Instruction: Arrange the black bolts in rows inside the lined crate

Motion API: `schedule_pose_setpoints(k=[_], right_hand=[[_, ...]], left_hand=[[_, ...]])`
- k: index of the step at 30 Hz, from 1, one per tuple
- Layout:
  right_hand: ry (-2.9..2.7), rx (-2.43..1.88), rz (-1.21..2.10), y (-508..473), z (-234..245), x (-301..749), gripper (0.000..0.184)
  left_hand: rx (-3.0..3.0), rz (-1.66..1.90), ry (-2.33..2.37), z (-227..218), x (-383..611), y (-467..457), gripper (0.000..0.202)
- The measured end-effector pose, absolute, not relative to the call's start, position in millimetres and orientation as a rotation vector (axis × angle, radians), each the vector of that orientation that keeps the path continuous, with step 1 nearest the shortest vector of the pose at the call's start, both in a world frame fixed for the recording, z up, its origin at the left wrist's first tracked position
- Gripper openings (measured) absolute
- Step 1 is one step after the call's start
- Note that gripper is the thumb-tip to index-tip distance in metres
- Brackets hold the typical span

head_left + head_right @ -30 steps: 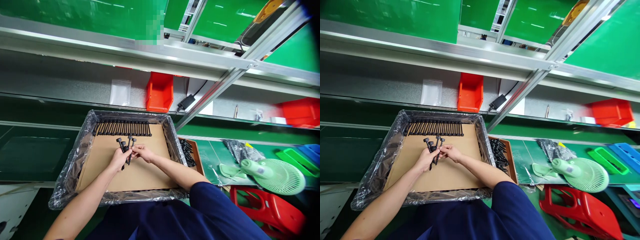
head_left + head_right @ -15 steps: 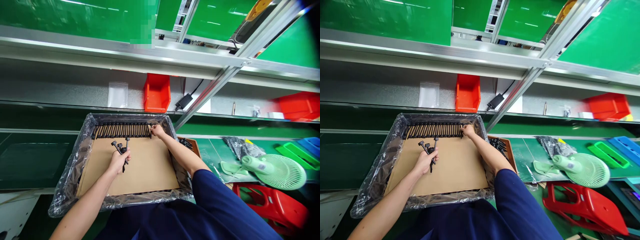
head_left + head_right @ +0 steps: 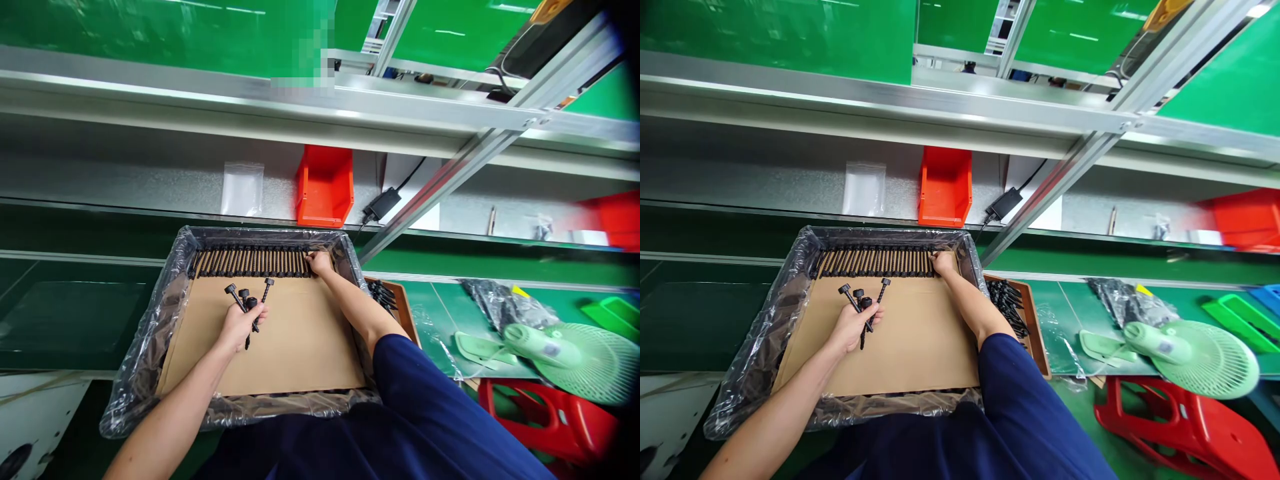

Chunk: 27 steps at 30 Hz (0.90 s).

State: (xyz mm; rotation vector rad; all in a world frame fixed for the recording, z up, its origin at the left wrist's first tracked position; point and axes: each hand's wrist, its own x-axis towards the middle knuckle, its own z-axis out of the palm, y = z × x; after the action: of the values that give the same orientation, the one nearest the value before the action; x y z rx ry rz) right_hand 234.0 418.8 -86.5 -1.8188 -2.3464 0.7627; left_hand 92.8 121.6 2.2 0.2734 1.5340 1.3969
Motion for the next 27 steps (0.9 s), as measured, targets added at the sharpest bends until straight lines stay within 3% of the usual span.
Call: schedule_pose_setpoints(k=[13, 16, 19, 22, 27], right_hand=[[-2.067, -1.672, 1.015, 383.1, -62.1, 234.7, 0.028], [-1.976, -1.450, 1.469, 340.6, -51.7, 228.6, 0.043], [-1.655, -1.025, 2.299, 295.7, -37.0, 220.6, 0.058], [-1.569, -0.864, 2.613, 271.1, -18.0, 219.7, 0.047], [-1.724, -0.899, 2.456, 298.8, 3.1, 247.1, 0.025]], left_hand=[[0.303, 1.436, 1.516, 3.1, 98.1, 120.6, 0.056], [0.290, 1.424, 1.510, 1.9, 99.0, 120.6, 0.057], [0.363, 1.389, 1.499, -0.2, 100.8, 119.6, 0.055], [0.448, 1.312, 1.484, -0.8, 102.6, 118.6, 0.055], [0.394, 1.343, 1.456, 2.5, 100.4, 119.4, 0.055]])
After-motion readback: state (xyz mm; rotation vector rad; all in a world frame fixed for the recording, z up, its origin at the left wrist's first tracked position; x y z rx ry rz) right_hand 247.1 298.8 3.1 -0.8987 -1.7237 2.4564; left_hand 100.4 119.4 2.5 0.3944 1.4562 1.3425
